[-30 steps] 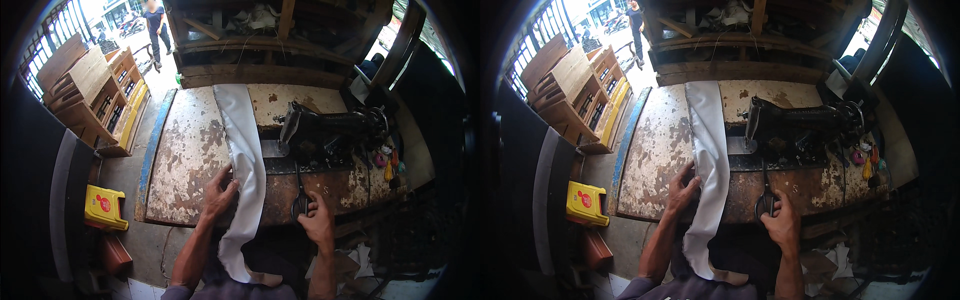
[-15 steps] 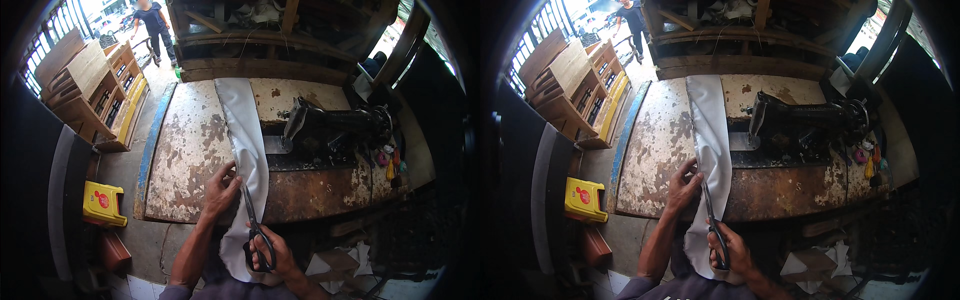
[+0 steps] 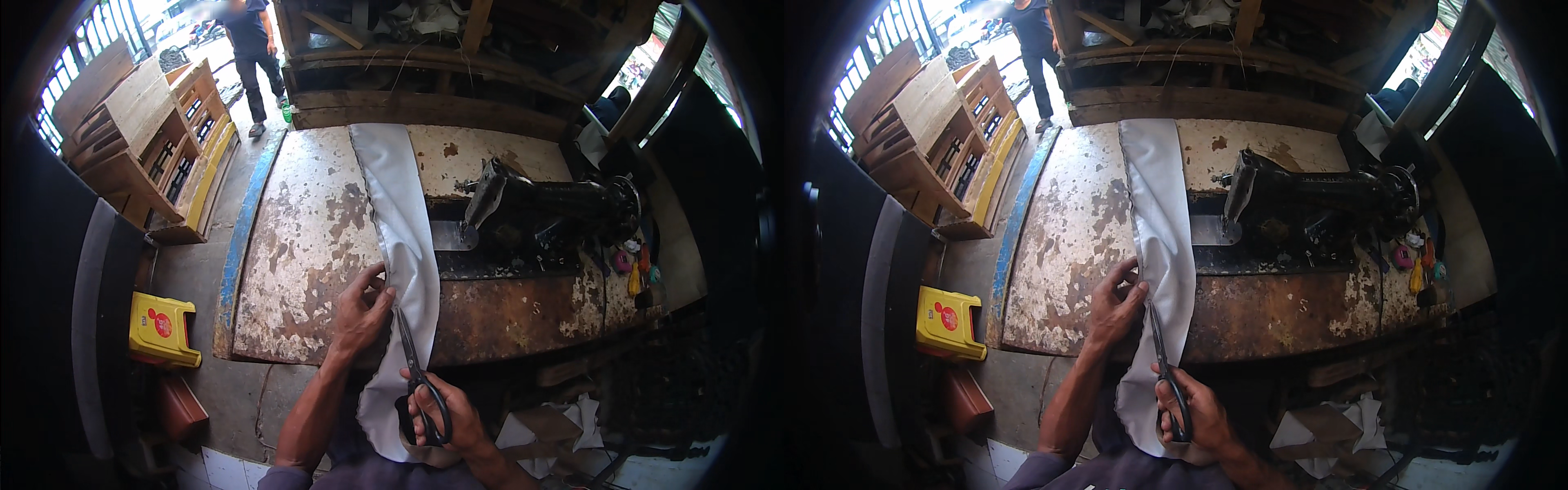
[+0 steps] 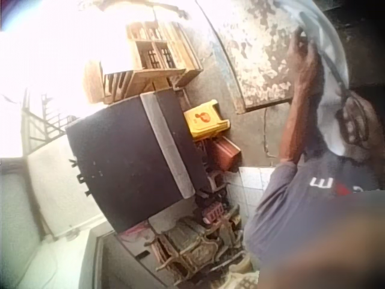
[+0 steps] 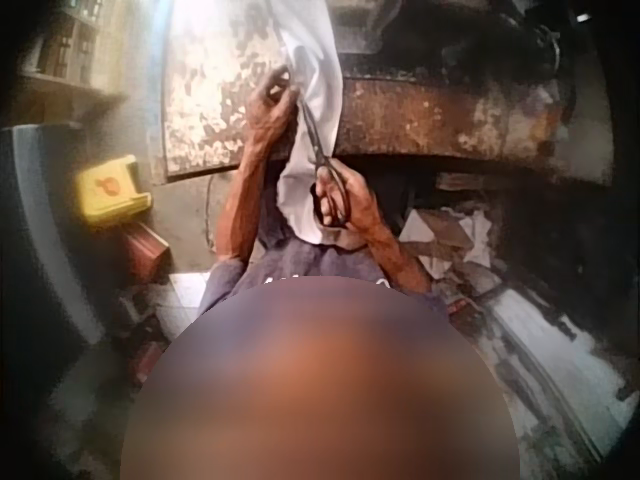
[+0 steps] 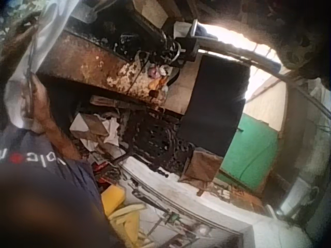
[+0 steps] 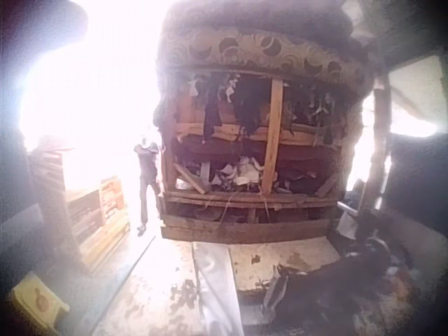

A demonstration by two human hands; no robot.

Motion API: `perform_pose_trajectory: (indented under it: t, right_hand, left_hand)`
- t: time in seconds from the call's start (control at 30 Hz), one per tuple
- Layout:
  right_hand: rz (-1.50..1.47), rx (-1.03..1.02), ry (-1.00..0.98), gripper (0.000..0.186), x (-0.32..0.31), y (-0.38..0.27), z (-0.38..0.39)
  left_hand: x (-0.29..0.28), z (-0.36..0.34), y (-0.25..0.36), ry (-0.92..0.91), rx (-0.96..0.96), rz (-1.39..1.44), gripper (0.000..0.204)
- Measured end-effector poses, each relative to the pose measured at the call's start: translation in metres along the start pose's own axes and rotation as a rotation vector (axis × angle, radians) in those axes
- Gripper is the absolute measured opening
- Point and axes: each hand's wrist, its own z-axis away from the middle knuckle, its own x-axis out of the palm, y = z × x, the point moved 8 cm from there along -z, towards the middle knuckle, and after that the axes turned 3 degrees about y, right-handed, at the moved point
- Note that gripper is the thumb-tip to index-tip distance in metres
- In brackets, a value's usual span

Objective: The person cuts a long strip of white fabric with scissors on a worktable, trims edges, and folds the piece. They then place the cut fabric on a nearby chair and later return to the sewing machine to position the fabric for stitching.

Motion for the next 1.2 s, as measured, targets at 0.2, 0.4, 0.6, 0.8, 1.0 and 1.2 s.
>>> perform_pose_trajectory:
  t: [0.2,0.4,0.6,0.8,1.0,1.2]
  right_hand:
    - [-0.020,0.015,-0.001,0.056,0.002,0.000,0.002]
    - [-0.037,0.016,-0.008,0.057,0.003,0.001,0.001]
    - [-0.016,-0.018,0.012,0.057,0.002,-0.001,-0.003]
    - [0.146,-0.096,0.079,0.059,0.004,0.002,-0.016]
    - [0.031,-0.114,0.057,0.056,0.007,0.003,-0.017]
    - [-0.051,-0.075,0.049,0.055,0.000,0.002,-0.017]
  left_hand:
    - [0.000,0.002,-0.002,0.007,-0.042,0.049,0.045]
    - [0.001,0.002,0.002,0.005,-0.014,0.027,0.045]
    - [0.000,0.002,0.005,0.014,0.002,-0.043,0.046]
    - [-0.001,0.000,-0.007,0.022,-0.104,0.004,0.046]
    - [-0.001,0.000,-0.011,0.098,-0.139,0.172,0.042]
    - [0.010,0.002,-0.010,0.102,-0.158,0.211,0.034]
